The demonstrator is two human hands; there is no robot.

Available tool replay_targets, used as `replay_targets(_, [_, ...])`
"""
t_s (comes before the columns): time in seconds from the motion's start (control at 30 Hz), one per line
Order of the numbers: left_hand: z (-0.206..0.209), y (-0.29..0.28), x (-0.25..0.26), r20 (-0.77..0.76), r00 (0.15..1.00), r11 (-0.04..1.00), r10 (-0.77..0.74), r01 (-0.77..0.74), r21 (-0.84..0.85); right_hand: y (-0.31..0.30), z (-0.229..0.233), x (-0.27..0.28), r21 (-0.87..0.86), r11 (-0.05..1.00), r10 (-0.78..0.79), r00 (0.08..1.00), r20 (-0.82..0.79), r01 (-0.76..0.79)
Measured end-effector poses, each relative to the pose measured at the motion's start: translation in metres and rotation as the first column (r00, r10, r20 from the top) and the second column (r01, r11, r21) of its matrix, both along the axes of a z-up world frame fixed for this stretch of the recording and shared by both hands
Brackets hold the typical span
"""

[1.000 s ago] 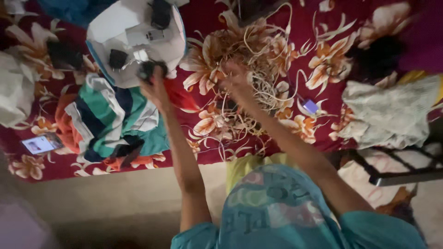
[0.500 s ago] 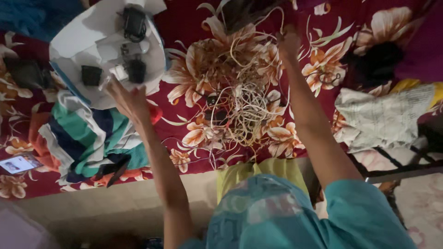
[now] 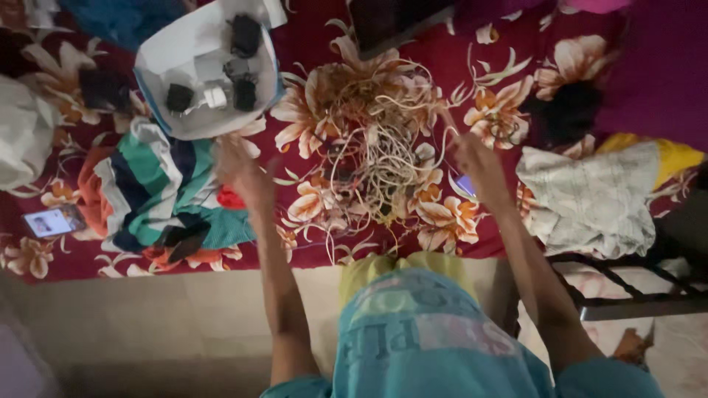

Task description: The person sorts and untangles a pile of tangled cables and small electronic accessories on a floral bedspread. They repeatedly pick up, separate, and place down various cables, adapters, and a red cloth, moving items around the bed surface.

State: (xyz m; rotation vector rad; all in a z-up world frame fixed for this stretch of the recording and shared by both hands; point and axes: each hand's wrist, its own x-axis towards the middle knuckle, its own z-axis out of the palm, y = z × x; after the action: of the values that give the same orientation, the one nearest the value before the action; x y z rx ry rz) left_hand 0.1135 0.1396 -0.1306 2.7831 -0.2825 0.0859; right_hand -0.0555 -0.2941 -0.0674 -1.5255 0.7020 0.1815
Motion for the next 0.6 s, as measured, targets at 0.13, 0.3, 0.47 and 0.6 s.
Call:
replay_targets(0.13, [0.097, -0.138, -0.059, -0.152, 0.866, 0.770, -0.476, 0.328, -0.547, 0.037, 0.062, -0.037, -0.018, 0.970, 0.242, 0.961, 0.130, -0.242])
replay_targets(0.3, [0.207, -0.205, -0.121, 0.021, 0.790, 0.446, -0.612, 0.367, -0.816, 0.040, 0.120, -0.068, -0.255, 0.967, 0.124, 0.880, 0.458, -0.003])
replay_targets(0.47, [0.249, -0.211, -0.151, 0.125, 0.803, 0.415, -0.582, 0.426, -0.804, 0.073, 0.123, -0.079, -0.017, 1.000, 0.010, 0.807, 0.591, 0.000])
replay_targets(0.6, [0.263, -0.208, -0.160, 0.248, 0.809, 0.434, -0.533, 0.513, -0.741, 0.073, 0.133, -0.092, -0.137, 0.984, 0.162, 0.884, 0.438, -0.112])
